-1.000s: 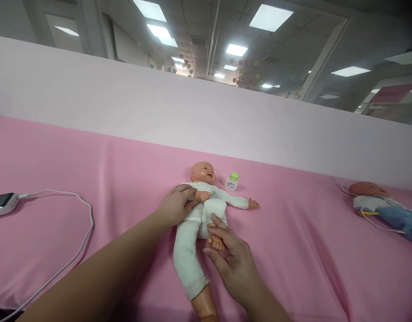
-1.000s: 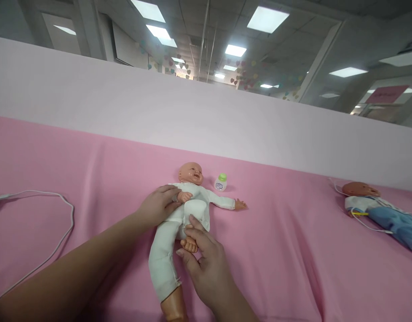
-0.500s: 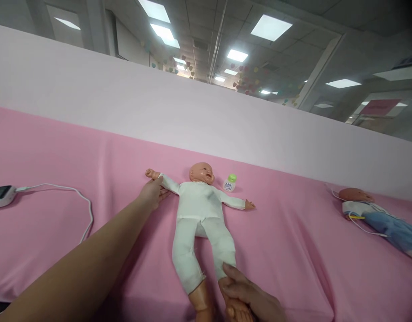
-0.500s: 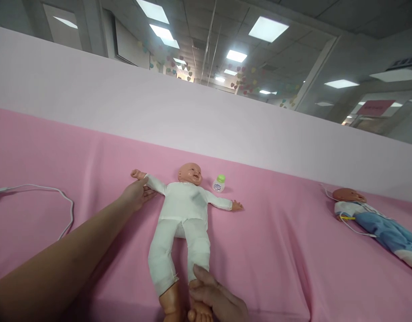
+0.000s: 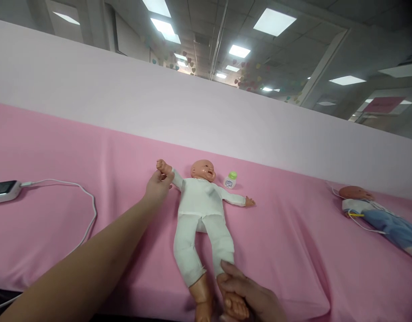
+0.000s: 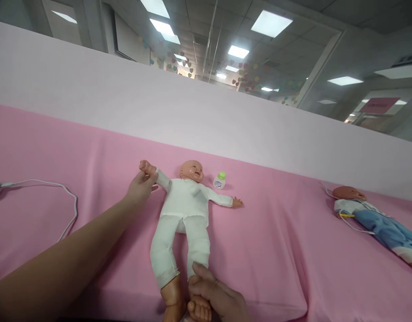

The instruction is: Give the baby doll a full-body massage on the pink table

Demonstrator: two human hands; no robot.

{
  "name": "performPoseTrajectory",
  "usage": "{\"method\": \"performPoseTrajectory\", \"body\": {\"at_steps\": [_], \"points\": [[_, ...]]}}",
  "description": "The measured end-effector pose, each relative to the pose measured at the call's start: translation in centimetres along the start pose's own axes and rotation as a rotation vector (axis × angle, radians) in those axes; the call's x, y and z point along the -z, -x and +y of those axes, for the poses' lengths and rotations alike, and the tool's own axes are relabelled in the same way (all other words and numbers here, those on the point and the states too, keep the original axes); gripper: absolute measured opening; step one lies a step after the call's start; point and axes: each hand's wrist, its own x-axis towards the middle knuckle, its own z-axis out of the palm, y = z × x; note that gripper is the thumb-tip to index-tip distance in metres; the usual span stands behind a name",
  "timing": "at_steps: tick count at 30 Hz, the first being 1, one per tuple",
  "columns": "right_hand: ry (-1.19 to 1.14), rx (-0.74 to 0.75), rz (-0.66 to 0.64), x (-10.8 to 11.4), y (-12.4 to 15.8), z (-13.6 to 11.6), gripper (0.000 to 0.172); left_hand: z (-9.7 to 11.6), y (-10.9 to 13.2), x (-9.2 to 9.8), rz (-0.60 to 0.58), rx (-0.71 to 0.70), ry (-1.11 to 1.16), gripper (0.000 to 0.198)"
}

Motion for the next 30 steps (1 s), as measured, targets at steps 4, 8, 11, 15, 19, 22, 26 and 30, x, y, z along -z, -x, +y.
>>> {"method": "performPoseTrajectory", "body": {"at_steps": [4, 8, 11, 15, 19, 22, 26, 30], "points": [[0.072, 0.133, 0.015, 1.8, -2.2, -0.5, 0.044, 0.7, 2.0, -1.4, -0.066, -0.233, -0.229, 0.030], [0.090, 0.068, 0.099, 1.6, -4.7, -1.7, 0.037, 0.5, 3.4, -2.5, -0.194, -0.464, -0.574, 0.036], [0.050, -0.011, 0.142, 0.9, -6.8, -1.9, 0.031, 0.2, 3.8, -2.6, -0.311, -0.596, -0.784, 0.040], [-0.052, -0.084, 0.136, -0.4, -9.3, -0.9, 0.029, 0.1, 3.8, -2.3, -0.391, -0.673, -0.920, 0.045], [-0.088, -0.090, 0.137, -1.7, -10.4, 0.1, 0.026, 0.0, 3.8, -2.3, -0.387, -0.688, -0.947, 0.046], [-0.082, -0.068, 0.128, -2.0, -10.0, 0.4, 0.026, -0.1, 3.9, -2.4, -0.369, -0.638, -0.911, 0.045], [-0.047, -0.020, 0.128, -1.5, -8.4, 0.0, 0.027, 0.1, 3.6, -2.2, -0.341, -0.546, -0.793, 0.048], [0.030, 0.054, 0.141, -0.3, -5.8, -0.7, 0.035, 0.4, 2.9, -1.7, -0.273, -0.407, -0.587, 0.045]]}}
